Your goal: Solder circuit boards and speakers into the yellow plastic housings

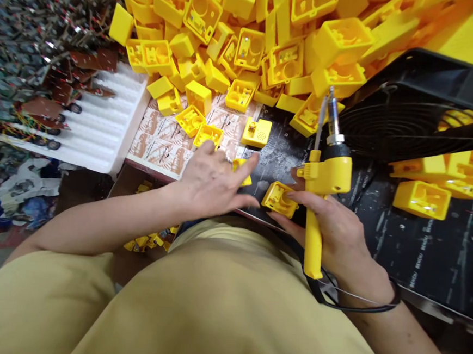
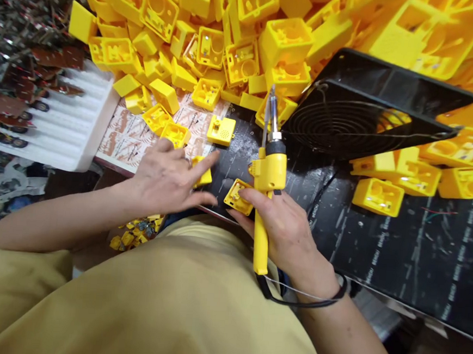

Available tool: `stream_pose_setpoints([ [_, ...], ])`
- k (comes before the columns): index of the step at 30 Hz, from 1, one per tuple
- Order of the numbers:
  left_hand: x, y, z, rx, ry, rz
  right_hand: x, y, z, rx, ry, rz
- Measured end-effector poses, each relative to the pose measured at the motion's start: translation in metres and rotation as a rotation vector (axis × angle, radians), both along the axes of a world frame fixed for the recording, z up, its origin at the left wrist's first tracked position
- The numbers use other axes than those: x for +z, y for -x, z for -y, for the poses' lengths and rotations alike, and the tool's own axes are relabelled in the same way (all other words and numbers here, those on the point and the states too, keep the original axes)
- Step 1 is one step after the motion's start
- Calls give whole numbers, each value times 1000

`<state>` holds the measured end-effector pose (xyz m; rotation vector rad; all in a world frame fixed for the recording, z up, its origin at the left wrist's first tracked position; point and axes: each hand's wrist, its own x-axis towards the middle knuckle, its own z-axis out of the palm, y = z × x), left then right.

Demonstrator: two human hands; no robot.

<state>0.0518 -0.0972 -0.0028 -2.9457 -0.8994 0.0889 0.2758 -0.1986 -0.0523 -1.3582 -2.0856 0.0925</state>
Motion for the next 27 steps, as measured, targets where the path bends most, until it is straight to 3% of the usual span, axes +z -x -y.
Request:
stream_pose_setpoints([
  [5,14,17,-2,-107,163,117,0,-2,0,12,7,-27],
  [9,0,21,-6,-265,267,185,-4,-2,1,31,4,-46],
  [13,-21,17,2,-202,285,236,-6,0,0,67,3,-42],
  [16,-24,23,-5,-182,212,314,-6,5,-4,74,-20,-26],
  [19,-20,34,-24,49,48,312,-5,15,-11,81,-57,-9],
  [21,-17,42,-37,117,27,230,-5,24,-16,111,-63,10],
  [24,-13,53,-46,-108,198,155,-5,33,-22,130,-60,37],
  [27,-9,63,-42,-343,426,221,-8,30,-25,95,-51,44],
])
